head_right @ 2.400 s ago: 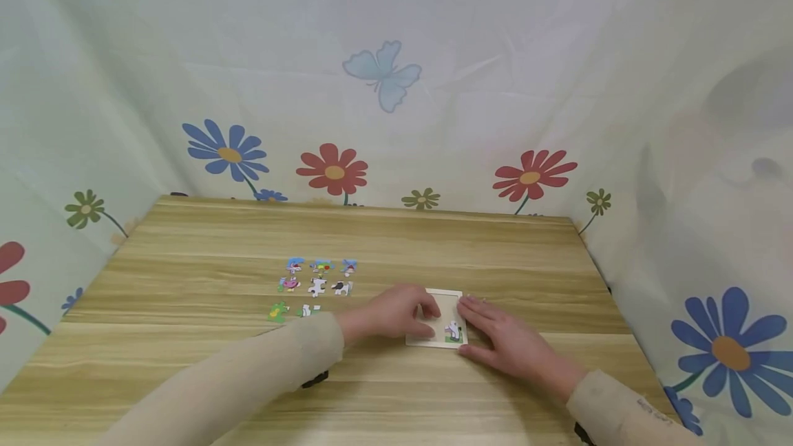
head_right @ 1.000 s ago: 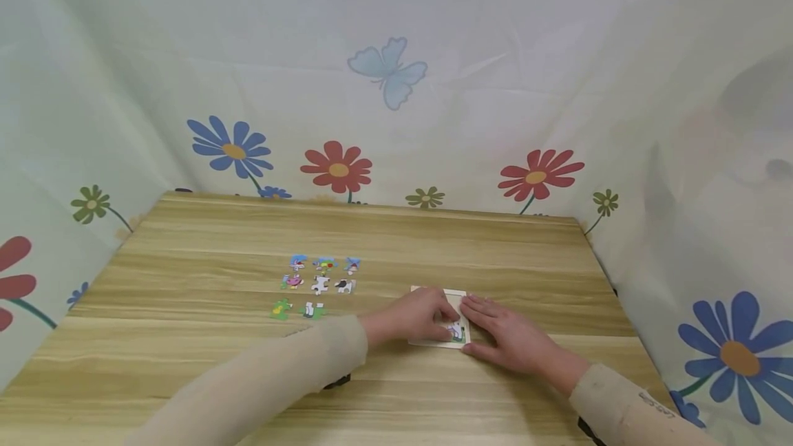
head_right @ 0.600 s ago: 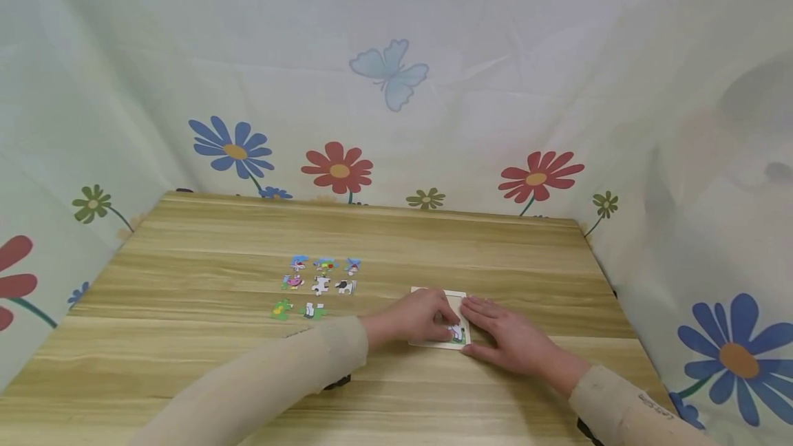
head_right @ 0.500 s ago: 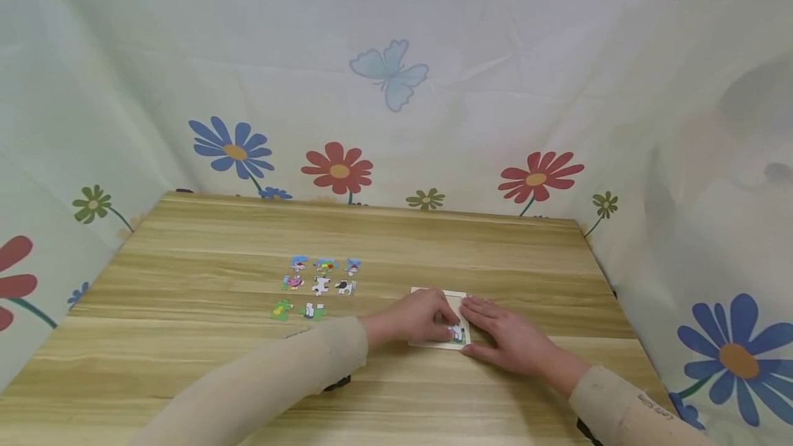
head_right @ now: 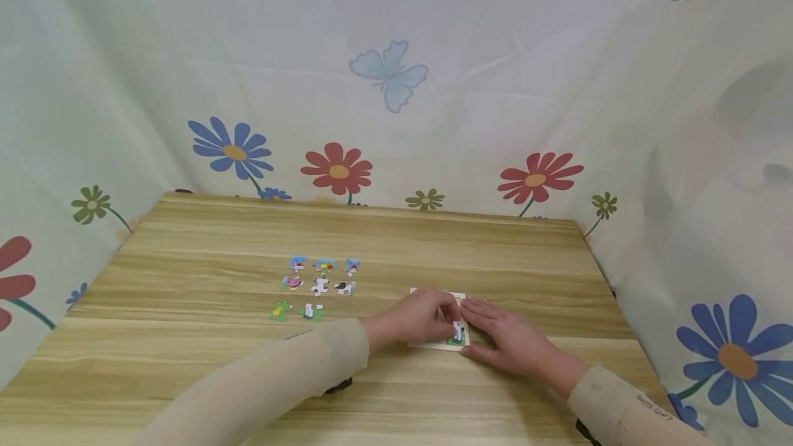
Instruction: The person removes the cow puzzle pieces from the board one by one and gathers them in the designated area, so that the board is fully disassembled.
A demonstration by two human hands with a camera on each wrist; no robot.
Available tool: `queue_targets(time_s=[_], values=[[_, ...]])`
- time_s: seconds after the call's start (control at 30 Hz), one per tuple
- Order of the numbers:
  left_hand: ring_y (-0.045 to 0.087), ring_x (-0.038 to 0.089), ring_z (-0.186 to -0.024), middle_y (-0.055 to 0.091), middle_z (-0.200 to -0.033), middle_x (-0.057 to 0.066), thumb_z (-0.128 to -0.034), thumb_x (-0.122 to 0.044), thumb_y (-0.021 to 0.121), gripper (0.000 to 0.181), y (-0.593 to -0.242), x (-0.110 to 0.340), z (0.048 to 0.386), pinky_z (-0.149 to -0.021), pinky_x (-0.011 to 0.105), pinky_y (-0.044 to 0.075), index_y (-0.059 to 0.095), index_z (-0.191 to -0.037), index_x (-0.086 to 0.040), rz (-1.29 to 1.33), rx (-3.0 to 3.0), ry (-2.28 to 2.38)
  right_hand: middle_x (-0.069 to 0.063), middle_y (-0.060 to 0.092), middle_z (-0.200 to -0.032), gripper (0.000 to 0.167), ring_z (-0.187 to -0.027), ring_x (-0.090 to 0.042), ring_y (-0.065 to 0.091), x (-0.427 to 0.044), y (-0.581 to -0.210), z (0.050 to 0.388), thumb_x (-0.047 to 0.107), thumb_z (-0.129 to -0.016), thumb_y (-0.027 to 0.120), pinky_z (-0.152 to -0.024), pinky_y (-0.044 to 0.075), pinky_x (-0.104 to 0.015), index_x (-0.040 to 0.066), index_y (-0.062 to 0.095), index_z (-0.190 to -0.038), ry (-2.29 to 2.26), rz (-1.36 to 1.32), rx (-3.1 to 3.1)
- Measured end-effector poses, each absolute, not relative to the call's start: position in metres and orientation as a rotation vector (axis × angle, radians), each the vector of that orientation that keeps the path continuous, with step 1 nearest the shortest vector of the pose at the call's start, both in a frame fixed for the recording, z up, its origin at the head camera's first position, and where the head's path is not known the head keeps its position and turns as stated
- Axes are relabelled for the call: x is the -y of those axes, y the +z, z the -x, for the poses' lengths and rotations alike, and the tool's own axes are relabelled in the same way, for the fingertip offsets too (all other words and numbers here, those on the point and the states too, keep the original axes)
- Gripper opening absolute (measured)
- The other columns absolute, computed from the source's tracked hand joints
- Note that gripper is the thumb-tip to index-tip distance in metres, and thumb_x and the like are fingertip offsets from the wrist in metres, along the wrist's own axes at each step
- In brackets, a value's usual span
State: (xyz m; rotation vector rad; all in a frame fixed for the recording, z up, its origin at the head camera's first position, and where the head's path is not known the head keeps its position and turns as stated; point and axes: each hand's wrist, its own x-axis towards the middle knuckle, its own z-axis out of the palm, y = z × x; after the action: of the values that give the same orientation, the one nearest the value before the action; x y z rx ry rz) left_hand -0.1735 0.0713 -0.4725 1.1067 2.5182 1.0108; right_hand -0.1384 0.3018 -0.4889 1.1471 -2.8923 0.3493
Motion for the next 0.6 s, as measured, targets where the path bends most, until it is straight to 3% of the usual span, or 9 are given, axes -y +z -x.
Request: queue_targets(time_s=[0.3,0.6], values=[[0.053,-0.005,-0.069,0.061,-0.076,-0.012,-0.0792,-0.009,0.069,0.011,-0.4746,-0.0720,0.1735,-0.067,0.011,0.041,0.066,-0.089,-0.012,-1.099,-2.516,1.105,-0.001,0.040,-0.146,0.067,-0.131,-0.020,0.039,-0.3007,-0.4880,0.1387,0.052,-0.087,0.061,-0.099,0.038,-0.043,0.019,0.043,-0.143,0.375,-1.166,2.863],[0.054,-0.005,-0.072,0.060,-0.077,-0.014,-0.0826,-0.012,0.073,0.010,-0.4711,-0.0681,0.1748,-0.069,0.013,0.042,0.066,-0.089,-0.016,-1.037,-2.473,1.156,0.001,0.041,-0.145,0.068,-0.130,-0.020,0.041,-0.2995,-0.4867,0.1374,0.053,-0.086,0.061,-0.099,0.039,-0.043,0.022,0.041,-0.144,0.374,-1.140,2.884]])
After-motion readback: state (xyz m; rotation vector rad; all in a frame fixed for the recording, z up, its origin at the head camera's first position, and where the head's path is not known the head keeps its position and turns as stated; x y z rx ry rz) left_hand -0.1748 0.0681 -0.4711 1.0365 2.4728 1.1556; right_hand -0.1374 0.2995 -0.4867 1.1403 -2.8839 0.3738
